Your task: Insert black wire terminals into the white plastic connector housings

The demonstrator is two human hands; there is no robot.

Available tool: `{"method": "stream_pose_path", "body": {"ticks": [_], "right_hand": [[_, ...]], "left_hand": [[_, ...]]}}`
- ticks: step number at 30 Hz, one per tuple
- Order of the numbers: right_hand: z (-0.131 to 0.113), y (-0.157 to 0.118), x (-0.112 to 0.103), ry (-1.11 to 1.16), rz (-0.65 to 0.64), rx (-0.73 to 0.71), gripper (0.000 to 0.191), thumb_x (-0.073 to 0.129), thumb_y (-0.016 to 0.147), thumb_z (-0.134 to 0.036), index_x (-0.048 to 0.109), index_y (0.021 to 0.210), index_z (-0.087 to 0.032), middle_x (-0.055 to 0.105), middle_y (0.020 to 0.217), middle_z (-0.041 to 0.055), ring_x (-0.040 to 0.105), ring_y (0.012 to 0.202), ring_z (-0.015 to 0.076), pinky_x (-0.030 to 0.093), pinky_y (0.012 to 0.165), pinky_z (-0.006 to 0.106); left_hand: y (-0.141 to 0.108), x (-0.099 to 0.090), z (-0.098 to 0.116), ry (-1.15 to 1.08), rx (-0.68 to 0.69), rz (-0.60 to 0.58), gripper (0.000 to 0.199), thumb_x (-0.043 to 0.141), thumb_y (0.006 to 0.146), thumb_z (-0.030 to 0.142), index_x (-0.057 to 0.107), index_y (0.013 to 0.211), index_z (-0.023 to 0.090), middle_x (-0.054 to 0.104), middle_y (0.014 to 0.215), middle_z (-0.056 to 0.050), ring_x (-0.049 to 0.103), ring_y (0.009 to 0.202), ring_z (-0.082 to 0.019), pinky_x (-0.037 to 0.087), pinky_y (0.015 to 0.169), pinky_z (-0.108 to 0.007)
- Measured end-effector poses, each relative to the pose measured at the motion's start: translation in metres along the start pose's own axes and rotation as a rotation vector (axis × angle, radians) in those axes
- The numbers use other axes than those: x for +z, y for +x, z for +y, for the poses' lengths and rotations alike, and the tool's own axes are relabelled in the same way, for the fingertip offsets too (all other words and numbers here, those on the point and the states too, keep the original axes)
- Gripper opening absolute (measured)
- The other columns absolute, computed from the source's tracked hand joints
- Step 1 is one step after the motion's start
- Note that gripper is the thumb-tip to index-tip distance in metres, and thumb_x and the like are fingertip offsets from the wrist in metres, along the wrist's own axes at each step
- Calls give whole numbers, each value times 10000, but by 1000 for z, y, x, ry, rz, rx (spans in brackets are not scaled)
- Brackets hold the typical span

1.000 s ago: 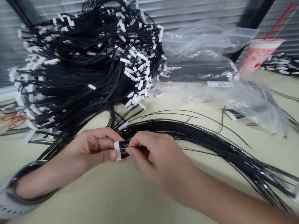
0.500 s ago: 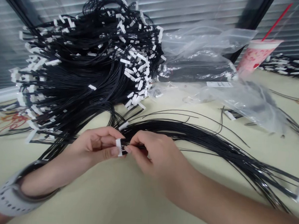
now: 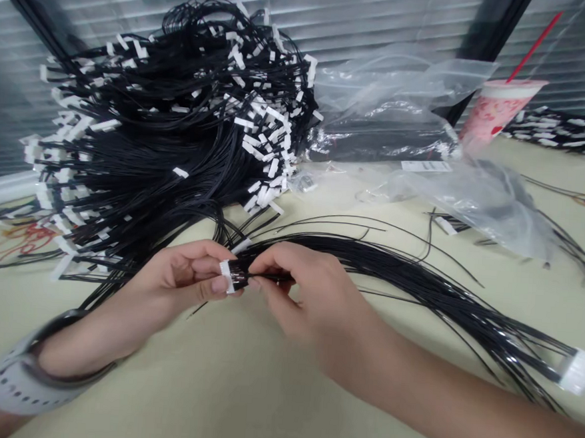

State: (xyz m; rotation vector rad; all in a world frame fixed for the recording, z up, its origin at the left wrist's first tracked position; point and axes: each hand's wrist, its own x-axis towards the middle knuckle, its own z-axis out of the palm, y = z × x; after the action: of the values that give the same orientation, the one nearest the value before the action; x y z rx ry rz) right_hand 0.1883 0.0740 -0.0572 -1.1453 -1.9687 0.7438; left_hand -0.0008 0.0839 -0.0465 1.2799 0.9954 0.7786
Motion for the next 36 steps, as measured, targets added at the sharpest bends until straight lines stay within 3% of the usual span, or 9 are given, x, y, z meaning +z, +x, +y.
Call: {"method": "stream_pose_path", "body": {"ticks": [9, 17, 22, 26, 29, 36], "right_hand": [[1, -1, 0, -29, -43, -81, 171, 550, 750, -86, 500, 841, -223, 641, 731, -79, 596, 686, 70, 412, 596, 173], [-2, 0, -5, -73, -21, -193, 139, 520, 808, -110, 591, 867, -213, 638, 777, -56, 572, 682, 53, 411, 596, 151], [0, 2, -8, -141, -10, -260, 133, 498, 820, -89, 569, 848, -197, 601, 771, -22, 558, 686, 80, 436, 623, 192], [1, 0, -9, -197, 134, -347, 101, 478, 841, -114, 543, 840, -192, 563, 879, 39, 555, 815, 131, 452, 701, 260], [0, -4, -7, -216, 215, -403, 115, 488, 843, -108, 560, 873, -192, 567, 861, 33, 556, 796, 118, 444, 692, 242], [5, -2, 2, -257, 75, -385, 142, 497, 832, -104, 610, 788, -177, 576, 707, -7, 540, 638, 84, 403, 561, 197]], "left_hand": [[-5, 6, 2, 33, -24, -41, 84, 626, 776, 134, 575, 843, 140, 653, 703, 15, 557, 626, -58, 394, 568, -140], [-3, 5, 7, 39, -7, -22, 87, 624, 773, 109, 568, 837, 131, 657, 709, 1, 600, 715, -93, 439, 673, -176], [-2, 2, 5, -7, -50, 14, 134, 642, 765, 135, 576, 881, 143, 651, 735, -3, 597, 693, -98, 443, 659, -192], [0, -2, 1, -26, -61, 72, 173, 663, 754, 171, 584, 908, 161, 644, 764, 6, 603, 724, -101, 442, 688, -201], [0, -4, 0, -16, -73, 96, 181, 663, 751, 159, 582, 912, 162, 640, 746, 17, 601, 712, -92, 436, 683, -193], [-3, 1, 5, 3, -40, -2, 138, 645, 752, 111, 588, 871, 151, 650, 711, 20, 589, 660, -80, 437, 631, -181]]}}
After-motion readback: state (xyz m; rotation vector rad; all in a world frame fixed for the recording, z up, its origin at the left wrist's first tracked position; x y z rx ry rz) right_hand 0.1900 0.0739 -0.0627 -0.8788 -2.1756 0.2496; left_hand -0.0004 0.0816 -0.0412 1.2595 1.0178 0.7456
